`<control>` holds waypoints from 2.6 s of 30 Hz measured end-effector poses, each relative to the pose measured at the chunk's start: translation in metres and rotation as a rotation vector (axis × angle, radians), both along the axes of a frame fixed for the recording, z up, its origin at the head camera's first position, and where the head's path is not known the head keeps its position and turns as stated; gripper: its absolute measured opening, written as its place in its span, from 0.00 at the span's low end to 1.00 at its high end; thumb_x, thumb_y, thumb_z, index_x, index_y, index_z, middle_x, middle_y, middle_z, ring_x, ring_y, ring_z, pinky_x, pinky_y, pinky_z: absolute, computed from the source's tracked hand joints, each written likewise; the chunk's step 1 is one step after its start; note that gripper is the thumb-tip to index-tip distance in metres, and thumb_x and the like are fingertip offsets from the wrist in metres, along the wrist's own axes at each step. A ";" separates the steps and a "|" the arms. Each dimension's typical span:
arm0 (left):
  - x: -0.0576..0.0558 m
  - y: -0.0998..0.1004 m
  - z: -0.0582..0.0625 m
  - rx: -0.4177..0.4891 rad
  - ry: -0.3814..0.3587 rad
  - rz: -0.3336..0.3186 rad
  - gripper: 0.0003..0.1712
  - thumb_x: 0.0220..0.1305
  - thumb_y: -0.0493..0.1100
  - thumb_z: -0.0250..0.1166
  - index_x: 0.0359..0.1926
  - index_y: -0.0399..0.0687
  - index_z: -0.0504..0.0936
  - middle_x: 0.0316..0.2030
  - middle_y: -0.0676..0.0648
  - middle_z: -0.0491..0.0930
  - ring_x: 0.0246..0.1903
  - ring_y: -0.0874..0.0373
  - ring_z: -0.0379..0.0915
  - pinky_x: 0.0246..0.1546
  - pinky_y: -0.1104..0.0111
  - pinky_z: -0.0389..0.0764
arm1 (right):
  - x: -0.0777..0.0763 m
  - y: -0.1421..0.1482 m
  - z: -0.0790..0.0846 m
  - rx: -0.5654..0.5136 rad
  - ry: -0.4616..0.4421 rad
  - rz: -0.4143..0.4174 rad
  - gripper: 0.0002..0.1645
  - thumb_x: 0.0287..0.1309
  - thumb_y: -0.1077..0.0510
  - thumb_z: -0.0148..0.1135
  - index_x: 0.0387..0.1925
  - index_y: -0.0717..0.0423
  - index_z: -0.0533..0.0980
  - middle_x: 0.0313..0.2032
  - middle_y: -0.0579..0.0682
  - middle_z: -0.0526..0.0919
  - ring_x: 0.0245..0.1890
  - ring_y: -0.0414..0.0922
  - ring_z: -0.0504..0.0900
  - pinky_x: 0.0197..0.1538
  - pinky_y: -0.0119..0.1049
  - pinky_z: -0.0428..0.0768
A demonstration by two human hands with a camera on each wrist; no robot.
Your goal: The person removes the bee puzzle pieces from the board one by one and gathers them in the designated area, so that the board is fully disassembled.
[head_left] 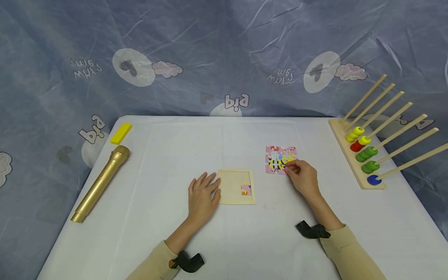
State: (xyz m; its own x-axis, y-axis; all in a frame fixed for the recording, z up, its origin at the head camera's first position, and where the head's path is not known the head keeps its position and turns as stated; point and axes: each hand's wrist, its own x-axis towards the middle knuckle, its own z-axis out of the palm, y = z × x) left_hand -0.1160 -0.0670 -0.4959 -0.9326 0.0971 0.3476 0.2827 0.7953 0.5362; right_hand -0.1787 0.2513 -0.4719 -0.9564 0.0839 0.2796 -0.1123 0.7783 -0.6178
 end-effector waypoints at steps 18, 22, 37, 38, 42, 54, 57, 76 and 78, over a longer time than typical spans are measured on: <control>0.000 0.000 0.001 -0.008 0.011 0.001 0.18 0.61 0.41 0.65 0.53 0.47 0.84 0.60 0.47 0.78 0.67 0.45 0.65 0.66 0.42 0.57 | -0.002 -0.001 0.003 -0.092 0.049 -0.072 0.06 0.56 0.65 0.67 0.35 0.65 0.82 0.29 0.57 0.81 0.27 0.38 0.72 0.29 0.19 0.67; 0.000 0.000 0.001 -0.006 0.009 0.003 0.18 0.61 0.41 0.65 0.53 0.48 0.84 0.61 0.47 0.78 0.67 0.45 0.65 0.66 0.42 0.56 | -0.001 -0.003 0.006 -0.153 0.078 -0.070 0.06 0.56 0.66 0.66 0.37 0.65 0.82 0.29 0.56 0.80 0.26 0.32 0.71 0.25 0.18 0.68; 0.000 0.001 0.001 -0.017 0.029 0.007 0.18 0.60 0.41 0.66 0.53 0.48 0.85 0.60 0.47 0.79 0.66 0.45 0.66 0.65 0.42 0.58 | 0.026 -0.063 0.019 -0.204 -0.009 0.249 0.11 0.56 0.63 0.68 0.42 0.61 0.82 0.30 0.50 0.80 0.29 0.36 0.73 0.28 0.22 0.71; 0.000 0.001 0.001 -0.017 0.028 0.006 0.18 0.60 0.41 0.66 0.53 0.48 0.85 0.60 0.47 0.79 0.66 0.45 0.66 0.66 0.42 0.58 | 0.029 -0.068 0.019 -0.214 -0.022 0.269 0.11 0.56 0.63 0.69 0.42 0.61 0.82 0.30 0.50 0.79 0.29 0.37 0.73 0.29 0.23 0.71; 0.000 0.000 0.002 -0.021 0.023 0.005 0.18 0.61 0.41 0.66 0.53 0.48 0.85 0.60 0.47 0.79 0.66 0.46 0.65 0.66 0.42 0.58 | 0.037 -0.080 0.018 -0.270 -0.060 0.319 0.15 0.52 0.64 0.71 0.43 0.61 0.81 0.31 0.50 0.79 0.29 0.38 0.73 0.31 0.23 0.72; 0.001 0.000 -0.002 -0.017 0.019 0.006 0.19 0.61 0.41 0.65 0.53 0.48 0.84 0.61 0.48 0.78 0.67 0.46 0.65 0.66 0.42 0.57 | 0.045 -0.092 0.012 -0.286 -0.064 0.370 0.21 0.47 0.65 0.74 0.45 0.61 0.80 0.31 0.52 0.79 0.27 0.37 0.73 0.29 0.26 0.73; 0.001 0.000 -0.002 -0.018 0.017 0.007 0.19 0.61 0.41 0.65 0.53 0.48 0.84 0.61 0.48 0.78 0.67 0.46 0.65 0.66 0.42 0.57 | 0.045 -0.092 0.012 -0.283 -0.066 0.375 0.21 0.46 0.65 0.75 0.46 0.61 0.80 0.31 0.52 0.78 0.26 0.37 0.73 0.29 0.27 0.73; 0.000 0.000 0.000 -0.010 0.006 0.007 0.19 0.61 0.42 0.65 0.54 0.48 0.84 0.61 0.48 0.78 0.67 0.46 0.65 0.66 0.42 0.56 | 0.043 -0.090 0.003 -0.084 -0.084 0.407 0.21 0.39 0.60 0.80 0.38 0.60 0.81 0.28 0.47 0.75 0.26 0.38 0.71 0.30 0.26 0.71; 0.000 0.000 0.001 -0.009 0.004 0.006 0.19 0.61 0.41 0.65 0.54 0.48 0.84 0.61 0.48 0.78 0.67 0.46 0.65 0.67 0.42 0.56 | 0.043 -0.090 0.004 -0.055 -0.084 0.410 0.21 0.39 0.60 0.81 0.36 0.59 0.80 0.27 0.46 0.74 0.26 0.38 0.71 0.30 0.26 0.71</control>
State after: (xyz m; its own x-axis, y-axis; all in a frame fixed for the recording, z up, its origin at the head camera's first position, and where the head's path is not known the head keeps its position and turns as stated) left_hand -0.1161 -0.0667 -0.4953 -0.9317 0.0948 0.3505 0.2802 0.8016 0.5281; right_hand -0.1357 0.1609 -0.4682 -0.9329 -0.2960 0.2052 -0.3536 0.6449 -0.6775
